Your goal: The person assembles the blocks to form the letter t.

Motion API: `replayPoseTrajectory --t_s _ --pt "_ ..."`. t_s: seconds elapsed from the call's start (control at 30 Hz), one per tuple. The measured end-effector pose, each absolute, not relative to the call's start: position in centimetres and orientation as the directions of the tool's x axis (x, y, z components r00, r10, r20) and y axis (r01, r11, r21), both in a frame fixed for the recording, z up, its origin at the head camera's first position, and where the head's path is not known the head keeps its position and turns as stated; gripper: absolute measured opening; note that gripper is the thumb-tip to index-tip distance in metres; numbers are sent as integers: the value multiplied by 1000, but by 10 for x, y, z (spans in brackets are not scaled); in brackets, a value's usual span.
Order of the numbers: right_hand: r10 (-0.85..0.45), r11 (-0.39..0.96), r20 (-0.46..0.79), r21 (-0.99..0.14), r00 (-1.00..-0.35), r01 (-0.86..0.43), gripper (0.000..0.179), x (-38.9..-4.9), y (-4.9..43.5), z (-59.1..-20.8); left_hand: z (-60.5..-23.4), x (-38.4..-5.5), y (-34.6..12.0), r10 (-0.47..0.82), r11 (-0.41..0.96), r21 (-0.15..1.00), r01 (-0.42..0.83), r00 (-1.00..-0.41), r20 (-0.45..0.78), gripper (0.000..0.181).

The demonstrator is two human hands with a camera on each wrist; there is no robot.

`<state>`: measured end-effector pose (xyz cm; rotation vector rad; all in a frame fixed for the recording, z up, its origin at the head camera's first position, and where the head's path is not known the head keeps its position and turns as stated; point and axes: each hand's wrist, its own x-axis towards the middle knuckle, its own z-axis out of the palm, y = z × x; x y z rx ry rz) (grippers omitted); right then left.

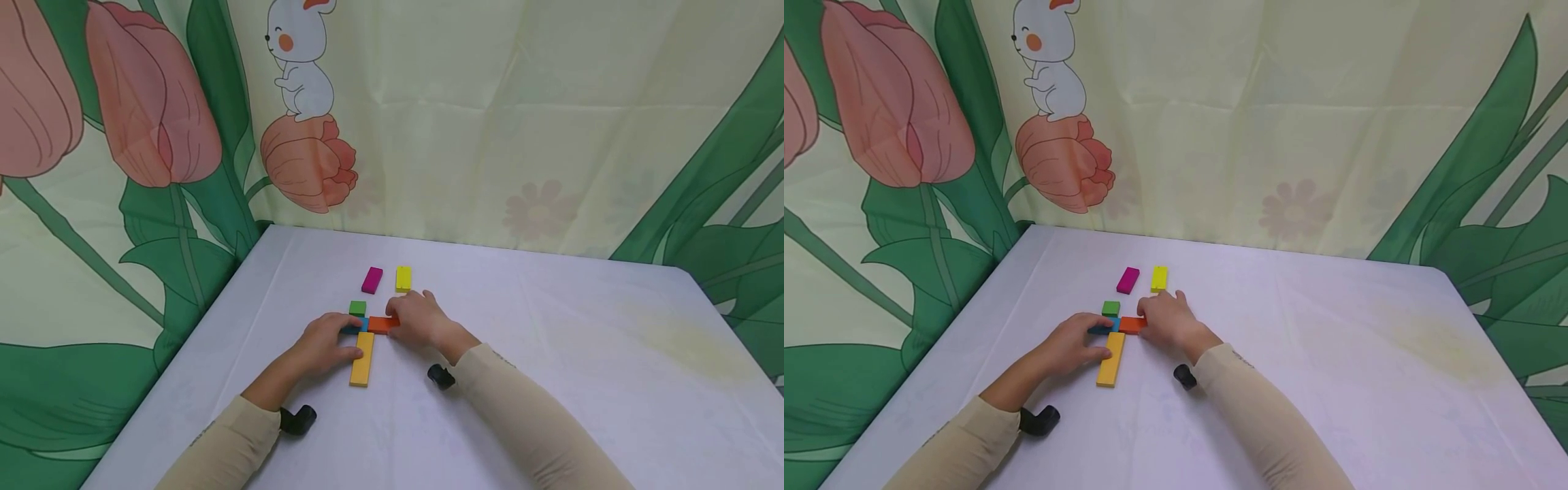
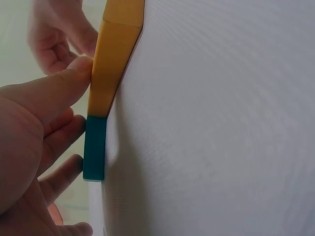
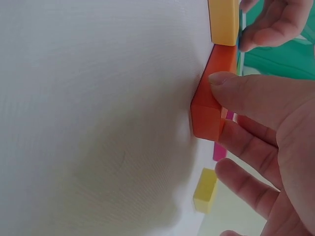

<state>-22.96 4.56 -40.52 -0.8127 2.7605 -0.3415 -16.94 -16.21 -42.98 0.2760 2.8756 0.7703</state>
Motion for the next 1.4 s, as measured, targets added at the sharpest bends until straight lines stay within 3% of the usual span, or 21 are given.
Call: replayPoseTrajectory --t_s 1.4 --pt "-560 812 -160 -304 -813 -499 36 -220 47 -405 -428 -167 -161 199 849 520 95 -969 -148 56"
